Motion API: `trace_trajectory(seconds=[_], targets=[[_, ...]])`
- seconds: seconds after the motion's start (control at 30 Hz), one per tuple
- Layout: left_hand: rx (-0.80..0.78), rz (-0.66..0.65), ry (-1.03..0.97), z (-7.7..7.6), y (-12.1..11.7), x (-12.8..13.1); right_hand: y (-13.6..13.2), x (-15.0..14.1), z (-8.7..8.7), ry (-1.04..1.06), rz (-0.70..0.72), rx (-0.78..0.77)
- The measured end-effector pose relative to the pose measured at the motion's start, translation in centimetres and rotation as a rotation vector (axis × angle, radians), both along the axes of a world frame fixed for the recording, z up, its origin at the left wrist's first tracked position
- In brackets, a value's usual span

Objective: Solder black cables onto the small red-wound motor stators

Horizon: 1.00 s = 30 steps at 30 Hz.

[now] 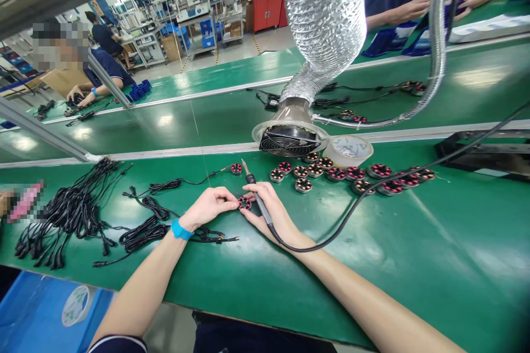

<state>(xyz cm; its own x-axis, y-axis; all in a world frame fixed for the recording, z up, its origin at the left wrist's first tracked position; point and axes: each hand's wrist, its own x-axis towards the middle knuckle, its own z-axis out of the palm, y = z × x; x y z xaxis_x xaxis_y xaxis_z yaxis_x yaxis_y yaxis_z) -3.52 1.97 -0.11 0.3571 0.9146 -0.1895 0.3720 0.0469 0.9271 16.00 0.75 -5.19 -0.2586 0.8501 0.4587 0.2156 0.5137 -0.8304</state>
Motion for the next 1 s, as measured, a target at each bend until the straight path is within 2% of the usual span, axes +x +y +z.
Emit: trace_trajectory(seconds=[0.1, 0.2, 0.3, 0.4, 0.5, 0.6, 0.67, 0.73, 0.83, 1.0], targets=[[-0.032, -0.017, -0.062, -0.2, 0.2, 0.1, 0.0, 0.0, 0.0, -0.006, 0.008, 0.006], [-0.075, 0.014, -0.079, 0.5, 0.2, -0.3, -0.1, 0.1, 0.2, -0.022, 0.005, 0.018], [-0.096, 0.098, -0.13, 2.4, -0.2, -1.7, -0.1, 0.2, 0.4, -0.029, -0.002, 0.022], [-0.019, 0.092, -0.208, 4.9, -1.6, -3.1, -0.1, 0.1, 0.6, -0.027, -0.013, 0.023], [0.173, 0.055, -0.035, 6.1, -3.9, -3.8, -0.1, 0.1, 0.7, -0.029, -0.024, 0.021], [0.394, 0.053, 0.357, 5.7, -6.1, -4.1, -0.2, 0.1, 0.6, -0.031, -0.025, 0.016], [0.497, -0.026, 0.572, 5.1, -6.9, -4.2, -0.2, 0.2, 0.5, -0.043, -0.035, 0.02], [0.534, -0.148, 0.674, 4.6, -7.0, -4.4, -0.2, 0.2, 0.5, -0.065, -0.053, 0.028], [0.491, -0.271, 0.646, 4.0, -6.2, -4.6, -0.1, 0.3, 0.4, -0.086, -0.071, 0.035], [0.334, -0.43, 0.449, 3.3, -4.6, -4.5, 0.0, 0.3, 0.2, -0.086, -0.082, 0.046]])
